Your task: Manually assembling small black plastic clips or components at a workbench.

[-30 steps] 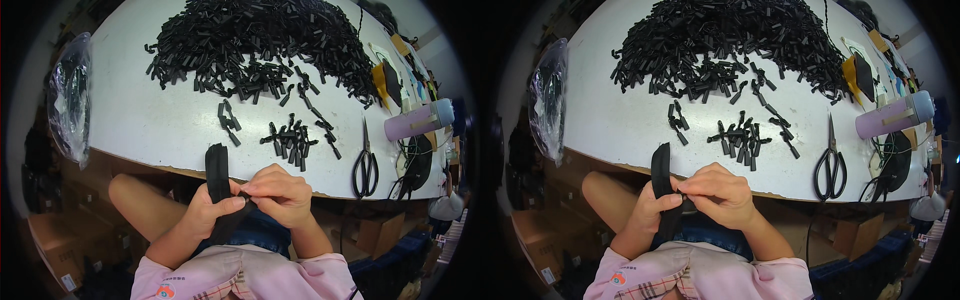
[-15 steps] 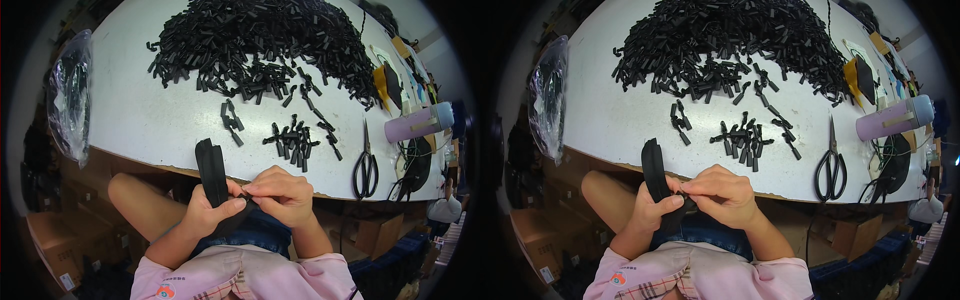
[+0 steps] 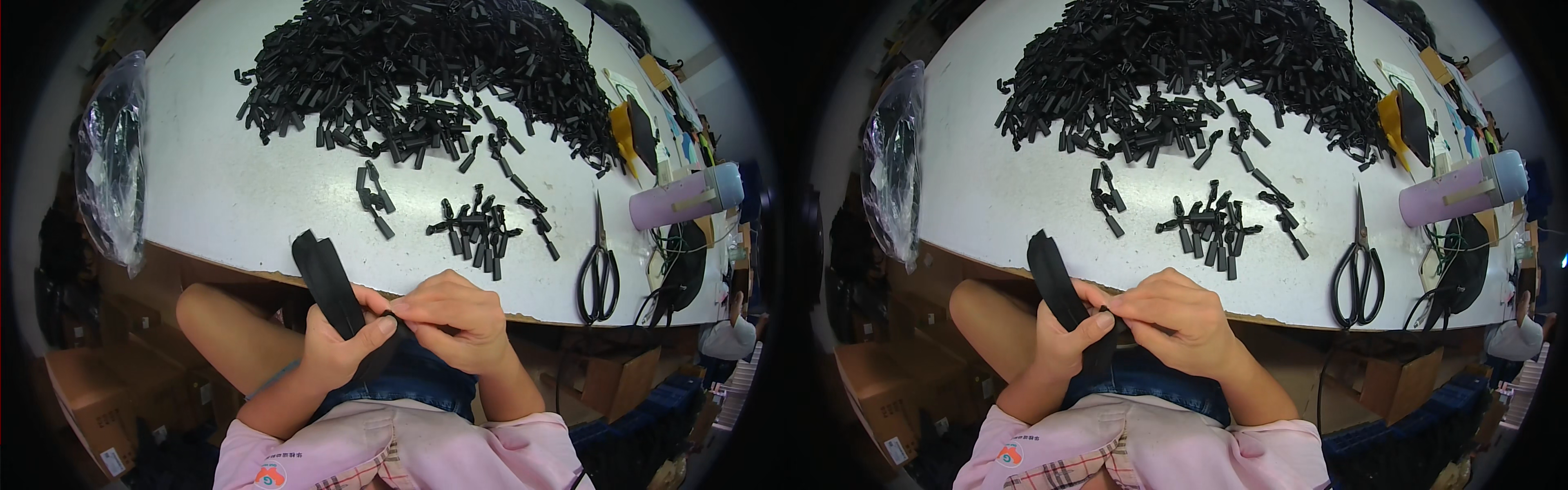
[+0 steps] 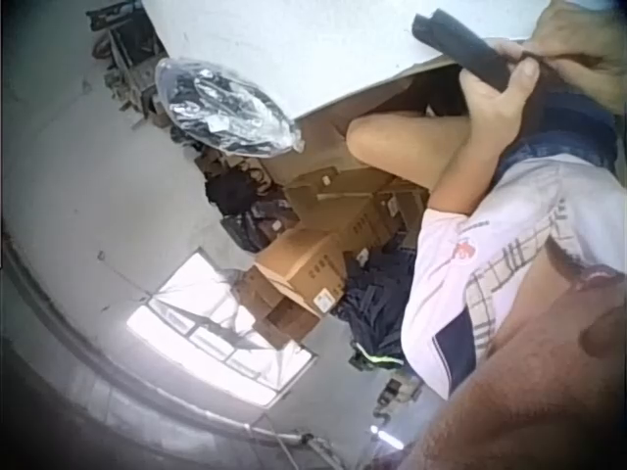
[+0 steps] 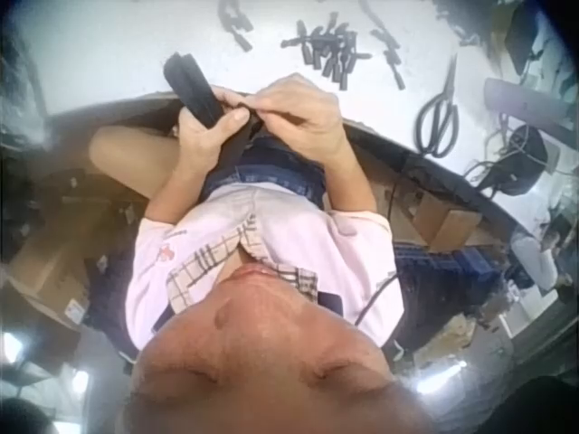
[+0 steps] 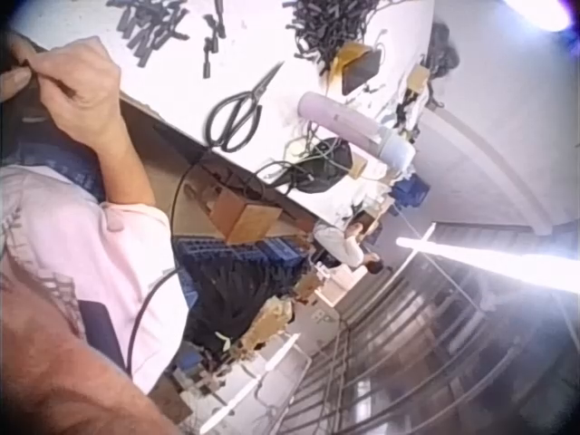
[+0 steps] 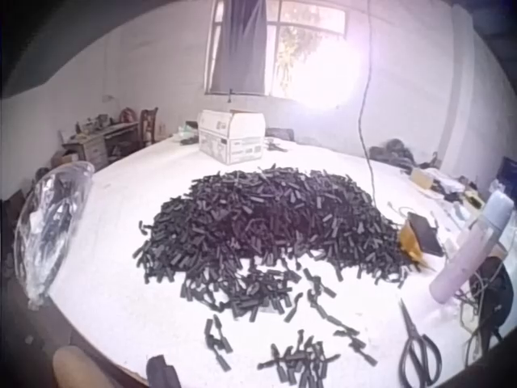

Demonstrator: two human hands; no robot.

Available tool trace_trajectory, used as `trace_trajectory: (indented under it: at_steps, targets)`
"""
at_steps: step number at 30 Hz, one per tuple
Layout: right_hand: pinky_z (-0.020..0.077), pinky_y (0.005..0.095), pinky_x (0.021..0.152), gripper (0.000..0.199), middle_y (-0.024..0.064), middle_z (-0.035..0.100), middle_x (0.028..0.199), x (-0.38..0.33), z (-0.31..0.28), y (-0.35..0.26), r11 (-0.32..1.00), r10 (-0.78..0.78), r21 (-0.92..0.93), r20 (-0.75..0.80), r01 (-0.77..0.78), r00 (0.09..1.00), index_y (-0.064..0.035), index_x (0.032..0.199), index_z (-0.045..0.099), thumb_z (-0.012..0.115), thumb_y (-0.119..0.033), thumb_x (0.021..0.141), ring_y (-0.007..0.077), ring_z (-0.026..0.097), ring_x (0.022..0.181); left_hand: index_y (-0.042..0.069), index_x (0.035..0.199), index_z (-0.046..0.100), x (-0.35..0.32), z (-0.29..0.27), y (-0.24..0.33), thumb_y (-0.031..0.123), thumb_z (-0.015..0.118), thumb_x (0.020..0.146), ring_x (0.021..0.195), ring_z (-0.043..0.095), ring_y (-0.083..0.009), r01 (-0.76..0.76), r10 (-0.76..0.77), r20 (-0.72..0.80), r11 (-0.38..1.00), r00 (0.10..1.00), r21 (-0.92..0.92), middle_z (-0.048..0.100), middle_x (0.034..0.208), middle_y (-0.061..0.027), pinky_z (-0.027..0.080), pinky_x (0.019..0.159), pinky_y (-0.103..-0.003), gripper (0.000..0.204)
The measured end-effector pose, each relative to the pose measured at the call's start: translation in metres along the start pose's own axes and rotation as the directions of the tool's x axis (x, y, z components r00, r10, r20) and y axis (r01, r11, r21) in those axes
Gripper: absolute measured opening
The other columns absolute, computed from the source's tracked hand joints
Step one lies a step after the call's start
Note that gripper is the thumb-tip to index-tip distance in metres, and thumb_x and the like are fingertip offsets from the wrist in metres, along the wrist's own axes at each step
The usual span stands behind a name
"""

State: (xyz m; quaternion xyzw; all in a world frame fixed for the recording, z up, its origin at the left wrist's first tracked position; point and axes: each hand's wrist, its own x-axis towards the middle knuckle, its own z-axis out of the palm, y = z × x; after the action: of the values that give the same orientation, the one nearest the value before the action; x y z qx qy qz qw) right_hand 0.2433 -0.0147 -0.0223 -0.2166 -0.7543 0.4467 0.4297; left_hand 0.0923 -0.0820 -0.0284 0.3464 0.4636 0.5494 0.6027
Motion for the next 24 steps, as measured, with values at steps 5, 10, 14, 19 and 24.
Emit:
trace_trajectory:
  at_steps: [5, 10, 14, 19, 24]
  targets:
    - [0.04, 0.0202, 0.051, 0.019, 0.0083, 0.057, 0.07, -0.011, 0.01, -0.013, 0.986, 0.113, -0.098, -0.189, -0.133, 0.975, 0.0014, 0.08, 0.059, 0.059, 0.007, 0.062, 0.0127, 0.052, 0.059, -0.001, 0.09, 0.051, 0.0, 0.011, -0.001, 0.004, 0.057, 0.074, 0.071, 0.048, -0.0064, -0.128, 0.104, -0.142, 0.978, 0.984, -0.166, 0.053, 0.081, -0.0053, 0.039, 0.062, -0.019, 0.017]
    - [0.0361, 0.018, 0.045, 0.01, 0.0084, 0.054, 0.07, -0.017, 0.026, -0.016, 0.965, 0.26, 0.001, -0.153, -0.263, 0.953, 0.003, 0.078, 0.055, 0.058, 0.005, 0.068, 0.0077, 0.048, 0.054, -0.001, 0.091, 0.051, -0.001, 0.004, -0.008, 0.002, 0.056, 0.074, 0.069, 0.049, -0.0078, -0.353, 0.368, -0.054, 0.916, 0.928, 0.189, 0.052, 0.085, -0.0082, 0.04, 0.062, -0.02, 0.018]
    - [0.0342, 0.0175, 0.048, 0.008, 0.0067, 0.052, 0.07, -0.016, 0.032, -0.013, 0.897, 0.364, 0.336, -0.194, -0.287, 0.911, 0.0034, 0.079, 0.054, 0.056, 0.005, 0.071, 0.007, 0.045, 0.056, -0.002, 0.089, 0.052, -0.007, 0.008, 0.001, 0.0, 0.056, 0.074, 0.056, 0.048, -0.0066, -0.243, 0.238, -0.1, 0.969, 0.966, -0.038, 0.051, 0.088, -0.01, 0.038, 0.048, -0.017, 0.016]
    - [0.0334, 0.0174, 0.05, 0.005, 0.0042, 0.05, 0.069, -0.012, 0.026, -0.013, 0.713, 0.511, 0.582, -0.051, -0.39, 0.858, 0.003, 0.077, 0.053, 0.055, 0.005, 0.073, 0.0058, 0.042, 0.057, -0.004, 0.089, 0.053, -0.005, 0.001, 0.002, -0.001, 0.056, 0.074, 0.051, 0.047, -0.0053, -0.223, 0.222, -0.029, 0.973, 0.975, -0.06, 0.051, 0.086, -0.0099, 0.035, 0.041, -0.016, 0.016]
    - [0.0323, 0.0148, 0.049, 0.003, -0.0015, 0.048, 0.068, -0.012, 0.014, -0.01, 0.428, 0.548, 0.741, 0.243, -0.518, 0.8, 0.001, 0.077, 0.052, 0.055, 0.001, 0.075, 0.0014, 0.041, 0.058, -0.004, 0.09, 0.055, -0.004, -0.001, 0.006, -0.001, 0.056, 0.073, 0.054, 0.047, -0.0051, -0.084, 0.089, 0.024, 0.982, 0.996, -0.168, 0.052, 0.084, -0.009, 0.036, 0.044, -0.016, 0.016]
